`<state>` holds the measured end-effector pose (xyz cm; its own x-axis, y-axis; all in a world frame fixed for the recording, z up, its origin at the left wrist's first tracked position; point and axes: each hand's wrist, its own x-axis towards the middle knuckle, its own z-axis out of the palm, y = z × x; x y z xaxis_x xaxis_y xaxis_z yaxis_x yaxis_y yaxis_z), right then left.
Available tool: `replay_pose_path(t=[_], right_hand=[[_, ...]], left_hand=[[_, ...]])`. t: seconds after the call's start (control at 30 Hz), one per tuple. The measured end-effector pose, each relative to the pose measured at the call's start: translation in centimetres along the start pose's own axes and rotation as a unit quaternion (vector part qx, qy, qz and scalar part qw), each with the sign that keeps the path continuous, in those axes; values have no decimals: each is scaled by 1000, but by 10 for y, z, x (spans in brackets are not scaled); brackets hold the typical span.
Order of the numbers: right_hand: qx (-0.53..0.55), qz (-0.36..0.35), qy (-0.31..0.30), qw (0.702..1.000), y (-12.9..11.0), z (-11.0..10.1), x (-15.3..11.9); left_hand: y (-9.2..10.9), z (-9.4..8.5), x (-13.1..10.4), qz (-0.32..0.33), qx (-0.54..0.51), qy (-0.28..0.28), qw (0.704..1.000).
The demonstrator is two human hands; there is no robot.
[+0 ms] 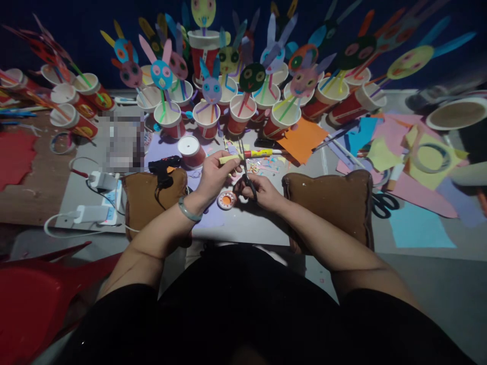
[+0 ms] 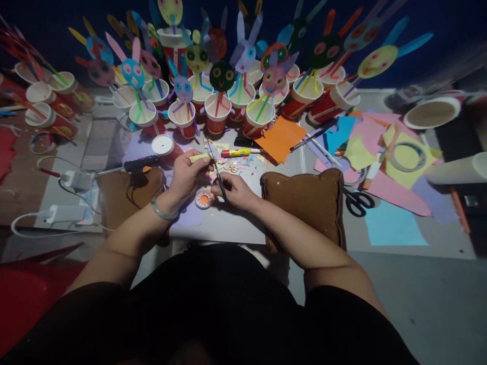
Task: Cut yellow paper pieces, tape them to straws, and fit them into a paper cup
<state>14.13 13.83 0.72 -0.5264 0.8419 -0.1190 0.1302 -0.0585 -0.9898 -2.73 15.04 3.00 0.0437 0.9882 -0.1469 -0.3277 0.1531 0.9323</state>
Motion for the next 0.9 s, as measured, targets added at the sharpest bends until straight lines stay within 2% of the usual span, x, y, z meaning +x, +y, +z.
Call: replay_pose_path(t=[0.6,0.9], right_hand=[[14,5,-9,1000,5,-1,0],[16,17,-8,1000,-1,0,0]], left_hand=[[1,0,0,-10,-2,2,1000],[2,1,-1,-9,-8,3,1000]])
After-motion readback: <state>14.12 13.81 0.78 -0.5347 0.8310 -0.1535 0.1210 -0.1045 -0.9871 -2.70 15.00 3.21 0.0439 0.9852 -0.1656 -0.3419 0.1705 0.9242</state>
